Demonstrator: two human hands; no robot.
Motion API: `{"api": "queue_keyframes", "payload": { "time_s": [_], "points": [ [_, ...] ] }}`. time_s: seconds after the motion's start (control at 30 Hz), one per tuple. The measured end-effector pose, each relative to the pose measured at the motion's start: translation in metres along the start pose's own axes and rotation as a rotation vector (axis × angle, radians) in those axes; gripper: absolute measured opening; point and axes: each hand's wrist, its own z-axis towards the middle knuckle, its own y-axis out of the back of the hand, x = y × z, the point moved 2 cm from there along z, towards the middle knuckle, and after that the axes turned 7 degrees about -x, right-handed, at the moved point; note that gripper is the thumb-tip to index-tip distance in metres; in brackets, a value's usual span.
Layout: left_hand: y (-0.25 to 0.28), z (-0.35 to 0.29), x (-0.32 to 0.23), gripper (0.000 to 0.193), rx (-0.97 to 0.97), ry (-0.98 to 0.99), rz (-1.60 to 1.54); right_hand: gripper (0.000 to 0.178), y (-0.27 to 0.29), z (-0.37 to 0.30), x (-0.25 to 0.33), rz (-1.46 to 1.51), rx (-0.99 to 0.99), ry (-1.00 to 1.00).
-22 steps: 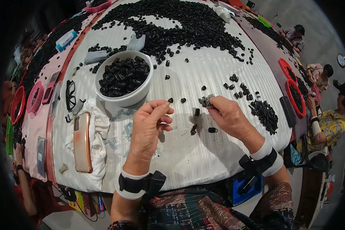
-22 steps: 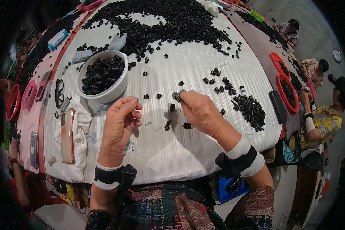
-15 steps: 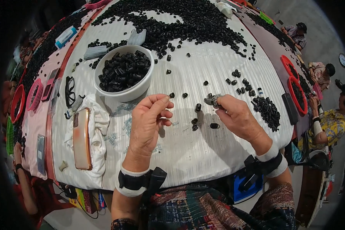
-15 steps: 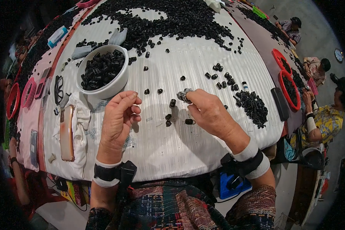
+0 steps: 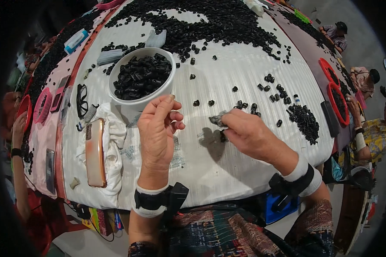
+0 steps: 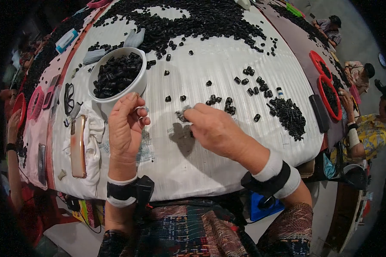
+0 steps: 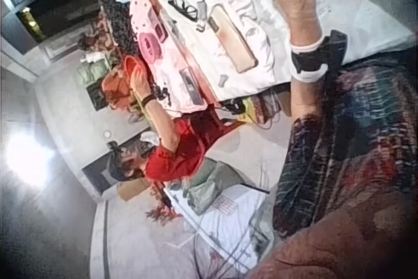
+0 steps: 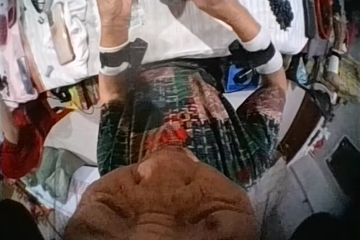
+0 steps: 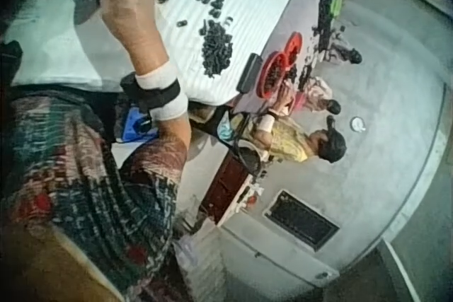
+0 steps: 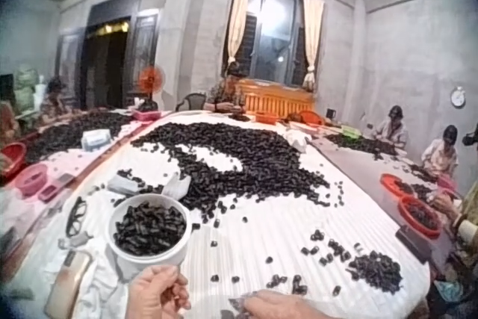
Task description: Manually assembling small black plastic shoe buckle or strap adjusters on a workspace table.
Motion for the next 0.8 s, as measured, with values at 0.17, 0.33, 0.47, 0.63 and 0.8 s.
{"api": "queue_keyframes", "payload": {
  "time_s": [0.17, 0.33, 0.47, 0.63, 0.8],
  "points": [
    [0.003, 0.002, 0.003, 0.012, -0.009, 0.02, -0.013, 0.013, -0.015, 0.011, 0.005, -0.096, 0.089, 0.063],
    [0.0, 0.001, 0.002, 0.015, -0.025, 0.028, 0.043, 0.021, 0.006, 0.016, -0.026, -0.192, -0.091, 0.0],
    [-0.001, 0.002, 0.005, 0.014, 0.001, 0.093, 0.109, 0.019, -0.003, 0.013, -0.024, -0.216, -0.043, -0.042],
    [-0.002, 0.001, 0.009, 0.015, 0.071, 0.124, 0.168, 0.029, -0.021, 0.012, -0.034, -0.232, -0.049, -0.004],
    [-0.006, -0.004, 0.013, 0.019, 0.154, 0.162, 0.24, 0.032, -0.001, 0.014, -0.004, -0.046, -0.162, 0.101]
  ]
}}
